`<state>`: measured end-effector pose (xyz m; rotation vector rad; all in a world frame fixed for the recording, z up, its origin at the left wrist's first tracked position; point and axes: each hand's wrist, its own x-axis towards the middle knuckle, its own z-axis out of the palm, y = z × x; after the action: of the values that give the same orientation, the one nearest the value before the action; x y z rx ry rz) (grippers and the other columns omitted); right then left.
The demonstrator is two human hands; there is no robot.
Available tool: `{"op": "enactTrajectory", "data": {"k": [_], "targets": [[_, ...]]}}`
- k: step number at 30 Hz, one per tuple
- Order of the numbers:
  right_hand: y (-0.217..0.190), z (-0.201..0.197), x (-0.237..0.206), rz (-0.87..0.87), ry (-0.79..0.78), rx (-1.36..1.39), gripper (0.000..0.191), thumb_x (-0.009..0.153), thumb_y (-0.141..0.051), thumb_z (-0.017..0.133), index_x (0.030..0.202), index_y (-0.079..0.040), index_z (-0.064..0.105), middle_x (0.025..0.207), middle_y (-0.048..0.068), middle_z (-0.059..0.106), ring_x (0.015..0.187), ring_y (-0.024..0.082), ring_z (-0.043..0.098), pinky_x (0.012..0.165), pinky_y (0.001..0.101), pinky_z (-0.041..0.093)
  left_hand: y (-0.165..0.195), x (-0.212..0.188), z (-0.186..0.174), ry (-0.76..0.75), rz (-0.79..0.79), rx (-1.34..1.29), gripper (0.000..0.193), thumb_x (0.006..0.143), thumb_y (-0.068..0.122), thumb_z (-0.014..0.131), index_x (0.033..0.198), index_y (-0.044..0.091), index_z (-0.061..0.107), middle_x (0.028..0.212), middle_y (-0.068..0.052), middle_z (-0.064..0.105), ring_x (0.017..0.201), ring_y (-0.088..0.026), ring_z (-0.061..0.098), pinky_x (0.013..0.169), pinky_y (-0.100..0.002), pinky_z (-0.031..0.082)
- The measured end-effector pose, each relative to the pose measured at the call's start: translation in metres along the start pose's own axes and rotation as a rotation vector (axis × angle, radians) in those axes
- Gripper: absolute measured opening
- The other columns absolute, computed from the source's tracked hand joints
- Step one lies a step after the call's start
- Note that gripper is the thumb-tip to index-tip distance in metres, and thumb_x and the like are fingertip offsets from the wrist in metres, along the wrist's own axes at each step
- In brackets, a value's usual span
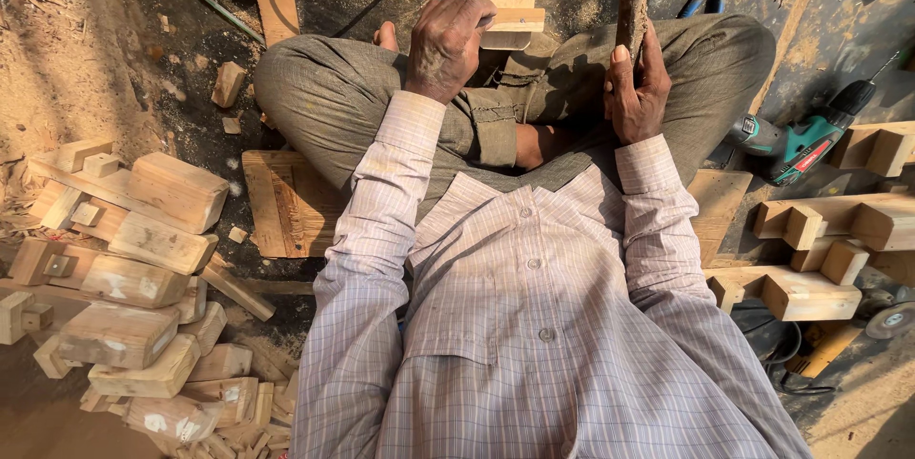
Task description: The person sits cross-legged on the workshop floor assembling small wooden blocks. They apply a white adhesive to a block, fit pieces together, hammer wooden pegs into holes with a hand tool, pick up additional blocks from the pile, and set worked pieces aside.
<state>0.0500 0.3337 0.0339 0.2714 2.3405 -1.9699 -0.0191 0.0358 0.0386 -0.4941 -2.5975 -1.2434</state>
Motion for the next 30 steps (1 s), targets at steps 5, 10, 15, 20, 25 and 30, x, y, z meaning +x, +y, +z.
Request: {"op": "enactTrajectory", "data": {"k": [5, 10, 15, 20, 25, 30], "targets": [[0.0009, -0.0003, -0.0002, 0.019, 0.003, 0.018, 0.055, 0.119, -0.025, 0.059, 0.166, -0.007, 0.038, 0.088, -0.001, 0.057, 0.069, 0.006, 0.052, 0.056, 0.0237, 0.044, 0.0033, 0.0023, -0.0032, -0.001, 0.007, -0.041, 0.026, 0.086, -0.009, 0.072, 0.104, 0.008, 0.064, 0.093, -0.006, 0.074, 0.093, -0.025, 0.074, 0.082, -0.041, 0.054], [0.0026, -0.002, -0.0008, 0.025, -0.009, 0.005, 0.055, 0.119, -0.025, 0.058, 0.167, -0.007, 0.037, 0.085, -0.001, 0.056, 0.069, 0.006, 0.052, 0.057, 0.0234, 0.045, 0.0037, 0.0028, -0.0022, 0.016, 0.004, -0.052, 0.025, 0.088, -0.009, 0.072, 0.104, 0.008, 0.065, 0.093, -0.006, 0.074, 0.093, -0.025, 0.074, 0.082, -0.04, 0.054], [0.0008, -0.0007, -0.0004, 0.012, -0.005, -0.009, 0.054, 0.12, -0.024, 0.058, 0.167, -0.008, 0.038, 0.089, -0.001, 0.057, 0.069, 0.006, 0.053, 0.056, 0.0237, 0.046, 0.0014, 0.0023, -0.001, 0.013, 0.0, -0.039, 0.024, 0.088, -0.009, 0.072, 0.104, 0.007, 0.065, 0.092, -0.006, 0.074, 0.091, -0.024, 0.074, 0.081, -0.04, 0.055], [-0.0015, 0.0001, -0.0014, 0.027, -0.007, 0.013, 0.055, 0.119, -0.024, 0.058, 0.167, -0.007, 0.037, 0.087, -0.001, 0.057, 0.068, 0.006, 0.052, 0.055, 0.0234, 0.045, 0.0017, 0.0024, -0.001, 0.018, 0.014, -0.027, 0.023, 0.089, -0.008, 0.072, 0.104, 0.007, 0.065, 0.091, -0.006, 0.074, 0.089, -0.024, 0.074, 0.08, -0.04, 0.055], [-0.0006, -0.0001, -0.0012, 0.01, -0.008, -0.001, 0.055, 0.119, -0.024, 0.058, 0.167, -0.007, 0.037, 0.087, -0.001, 0.057, 0.068, 0.006, 0.052, 0.057, 0.0231, 0.045, 0.003, 0.0021, -0.0011, 0.009, 0.028, -0.019, 0.024, 0.087, -0.007, 0.073, 0.105, 0.008, 0.066, 0.095, -0.005, 0.074, 0.092, -0.023, 0.073, 0.081, -0.04, 0.055], [-0.0004, -0.0001, -0.0016, -0.001, -0.01, -0.001, 0.054, 0.121, -0.024, 0.058, 0.168, -0.008, 0.038, 0.087, -0.001, 0.055, 0.065, 0.005, 0.051, 0.059, 0.0232, 0.045, 0.0008, -0.0037, 0.0031, -0.018, 0.055, 0.053, 0.028, 0.086, -0.008, 0.072, 0.109, 0.008, 0.071, 0.102, -0.005, 0.073, 0.102, -0.025, 0.07, 0.089, -0.041, 0.058]]}}
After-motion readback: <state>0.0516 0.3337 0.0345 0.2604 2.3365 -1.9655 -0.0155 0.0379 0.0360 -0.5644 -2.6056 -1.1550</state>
